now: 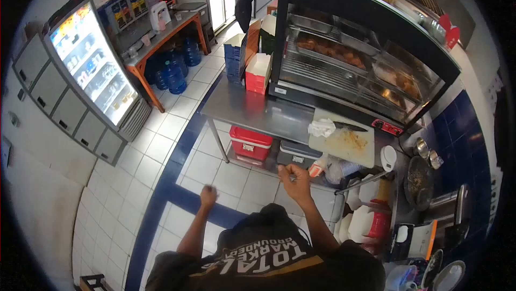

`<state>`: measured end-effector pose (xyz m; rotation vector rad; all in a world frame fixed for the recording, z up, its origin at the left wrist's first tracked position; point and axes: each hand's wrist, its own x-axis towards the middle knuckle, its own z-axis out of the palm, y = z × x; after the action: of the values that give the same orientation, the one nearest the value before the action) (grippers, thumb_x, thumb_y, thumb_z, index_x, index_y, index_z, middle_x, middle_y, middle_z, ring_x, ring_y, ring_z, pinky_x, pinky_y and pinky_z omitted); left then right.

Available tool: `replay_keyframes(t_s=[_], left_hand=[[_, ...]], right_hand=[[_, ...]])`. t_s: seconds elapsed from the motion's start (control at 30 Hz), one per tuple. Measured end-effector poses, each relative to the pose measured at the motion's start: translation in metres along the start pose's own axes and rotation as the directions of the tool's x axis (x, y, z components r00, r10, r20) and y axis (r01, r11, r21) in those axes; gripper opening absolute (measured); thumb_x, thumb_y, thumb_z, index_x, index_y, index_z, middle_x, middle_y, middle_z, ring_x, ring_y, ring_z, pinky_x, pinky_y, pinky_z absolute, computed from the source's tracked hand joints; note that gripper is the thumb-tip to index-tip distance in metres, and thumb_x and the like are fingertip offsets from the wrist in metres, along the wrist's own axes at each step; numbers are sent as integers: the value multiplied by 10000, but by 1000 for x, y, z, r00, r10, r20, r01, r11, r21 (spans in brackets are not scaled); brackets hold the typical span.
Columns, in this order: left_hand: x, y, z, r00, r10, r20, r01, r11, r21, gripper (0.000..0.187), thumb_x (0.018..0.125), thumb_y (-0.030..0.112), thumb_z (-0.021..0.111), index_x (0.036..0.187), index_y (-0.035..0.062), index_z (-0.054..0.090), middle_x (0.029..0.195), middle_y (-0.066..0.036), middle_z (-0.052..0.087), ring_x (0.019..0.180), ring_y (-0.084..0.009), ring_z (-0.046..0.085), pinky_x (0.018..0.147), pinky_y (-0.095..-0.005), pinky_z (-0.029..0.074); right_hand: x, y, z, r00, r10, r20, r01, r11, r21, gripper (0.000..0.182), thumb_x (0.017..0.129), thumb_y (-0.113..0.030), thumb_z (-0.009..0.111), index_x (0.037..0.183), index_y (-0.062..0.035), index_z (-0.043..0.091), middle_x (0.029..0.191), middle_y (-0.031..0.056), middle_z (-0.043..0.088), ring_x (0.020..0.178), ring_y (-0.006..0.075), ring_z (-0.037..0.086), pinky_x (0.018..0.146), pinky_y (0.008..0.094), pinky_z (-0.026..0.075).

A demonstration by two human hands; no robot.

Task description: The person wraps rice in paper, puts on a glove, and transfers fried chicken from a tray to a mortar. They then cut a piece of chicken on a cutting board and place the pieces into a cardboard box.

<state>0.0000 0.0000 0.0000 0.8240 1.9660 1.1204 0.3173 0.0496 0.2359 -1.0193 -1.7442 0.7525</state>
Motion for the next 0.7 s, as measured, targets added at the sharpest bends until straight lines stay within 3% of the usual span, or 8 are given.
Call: replay_keyframes(t_s=[0.07, 0.17, 0.23, 0.33, 0.43, 0.5, 0.63, 0.7], left_hand=[[7, 37, 11, 988, 150, -21, -151, 988, -41, 246, 898, 208, 571, 807, -20, 578, 667, -120, 640, 590, -188, 649, 493, -322, 497], [126, 179, 53, 906, 420, 50, -409, 901, -147, 287, 952, 221, 546, 833, -37, 590, 716, -107, 645, 650, -171, 642, 544, -311, 483], [161, 238, 98, 824, 566, 18, -544, 799, -256, 262, 946, 206, 557, 871, -44, 586, 763, -126, 652, 681, -192, 650, 569, -316, 488], [194, 320, 135, 679, 734, -6, -728, 672, -138, 210, 915, 176, 602, 899, -33, 586, 791, -165, 639, 699, -252, 650, 591, -329, 505], [215, 388, 154, 669, 738, 85, -711, 669, -216, 206, 892, 162, 633, 959, -23, 574, 806, -161, 631, 726, -282, 645, 604, -328, 520], [239, 408, 169, 555, 831, 44, -826, 557, -83, 259, 889, 172, 644, 1028, -22, 545, 851, -167, 637, 743, -286, 645, 608, -324, 530], [291, 394, 185, 573, 766, 291, -681, 643, -351, 354, 852, 161, 689, 1115, -14, 530, 872, -127, 641, 767, -198, 643, 652, -305, 530], [305, 393, 176, 572, 724, 387, -650, 687, -325, 332, 891, 154, 633, 1165, -1, 529, 877, -107, 640, 778, -176, 635, 688, -309, 528]], right_hand=[[0, 5, -7, 970, 238, 50, -242, 967, 79, 202, 977, -159, 514, 1070, 5, 587, 633, 38, 576, 559, 110, 559, 579, 249, 473], [121, 55, 23, 967, 253, 0, -252, 964, 86, 206, 987, -103, 443, 1110, 9, 565, 609, 33, 553, 533, 113, 545, 559, 253, 467], [171, 92, 30, 982, 186, -15, -180, 968, 175, 224, 965, -52, 431, 1149, 2, 547, 728, 83, 609, 592, 134, 585, 602, 271, 487], [241, 135, 56, 981, -94, -168, 74, 990, -121, 258, 916, -26, 480, 1166, 17, 530, 972, 171, 632, 735, 231, 644, 694, 307, 509], [303, 152, 77, 983, -88, -162, 46, 967, -251, 272, 906, -62, 520, 1163, 26, 527, 1045, 208, 627, 821, 311, 659, 739, 344, 521], [328, 155, 87, 986, -25, -166, -23, 960, -279, 281, 910, -92, 535, 1162, 32, 526, 1044, 221, 627, 850, 351, 659, 752, 366, 526], [353, 162, 114, 964, 143, -224, -207, 934, -291, 355, 932, -231, 526, 1167, 35, 525, 1058, 278, 615, 915, 430, 633, 775, 463, 520], [359, 164, 127, 954, 164, -250, -244, 910, -335, 411, 936, -303, 508, 1143, 53, 517, 1056, 318, 599, 891, 441, 635, 735, 494, 522]])
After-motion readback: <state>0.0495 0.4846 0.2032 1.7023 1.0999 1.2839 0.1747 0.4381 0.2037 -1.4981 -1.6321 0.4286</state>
